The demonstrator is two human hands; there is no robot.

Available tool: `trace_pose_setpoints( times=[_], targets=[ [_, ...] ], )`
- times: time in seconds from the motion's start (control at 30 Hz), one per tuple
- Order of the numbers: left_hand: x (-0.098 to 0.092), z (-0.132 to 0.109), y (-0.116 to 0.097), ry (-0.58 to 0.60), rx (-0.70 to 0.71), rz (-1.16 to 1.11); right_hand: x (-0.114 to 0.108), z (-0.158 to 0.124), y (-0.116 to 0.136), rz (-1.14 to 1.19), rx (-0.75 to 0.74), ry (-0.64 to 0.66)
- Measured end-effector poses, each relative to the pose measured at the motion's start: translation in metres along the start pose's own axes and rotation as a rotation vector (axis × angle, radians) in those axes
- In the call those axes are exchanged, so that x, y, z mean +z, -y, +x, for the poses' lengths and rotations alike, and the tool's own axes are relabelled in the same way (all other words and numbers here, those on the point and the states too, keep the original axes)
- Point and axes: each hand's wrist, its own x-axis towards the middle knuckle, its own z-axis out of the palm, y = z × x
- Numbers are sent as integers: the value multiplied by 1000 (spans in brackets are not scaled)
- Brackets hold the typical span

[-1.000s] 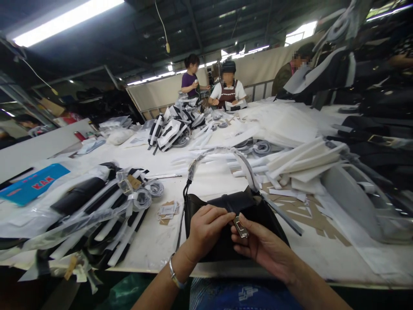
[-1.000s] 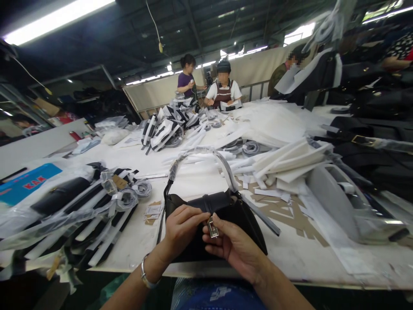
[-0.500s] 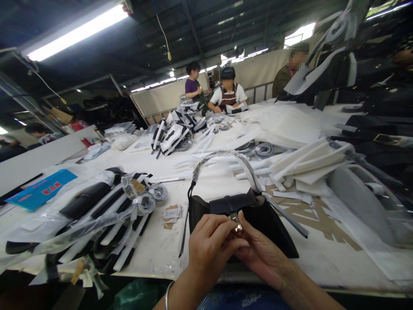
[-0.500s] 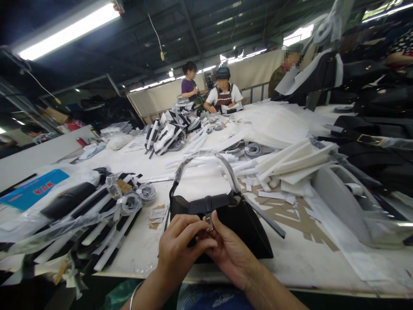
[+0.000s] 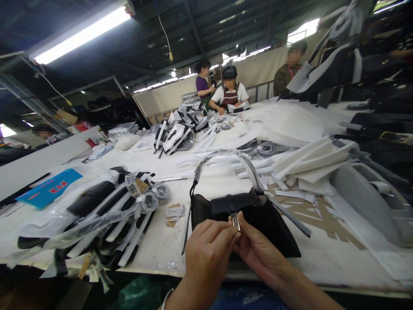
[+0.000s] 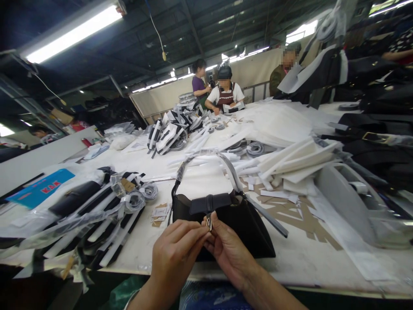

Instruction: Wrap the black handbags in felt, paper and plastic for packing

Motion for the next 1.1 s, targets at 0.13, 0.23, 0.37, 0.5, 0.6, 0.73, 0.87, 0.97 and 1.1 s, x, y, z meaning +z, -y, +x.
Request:
trace_pose_setpoints(
  times=[0.13,0.23,0.37,0.5,0.6,0.73,0.87,0.97,1.1],
  targets=[
    [-2,1,-2,12,30,34,-1,-1,-2,-39,-13,13],
    [-1,0,0,52,-11,-11,-3,-2,-3,-66,-27,17],
    [4,2,5,123,-71,-45,-7,-3,-3,-127,-47,49],
    [12,7,5,94,8,64,-11,-2,-3,-217,-69,49],
    [16,8,6,94,12,88,-15,-3,-3,-271,-54,97],
    [19,8,12,140,-184,-71,-21,-9,-5,-301,10,143],
    [17,16,19,199,-542,-601,-27,-14,-5,-263,67,113],
    [11,21,26,84,-737,-901,-30,-16,-3,-275,89,103],
    [-5,11,41,-34,-870,-1028,-30,-14,-1,-275,91,70]
  ],
)
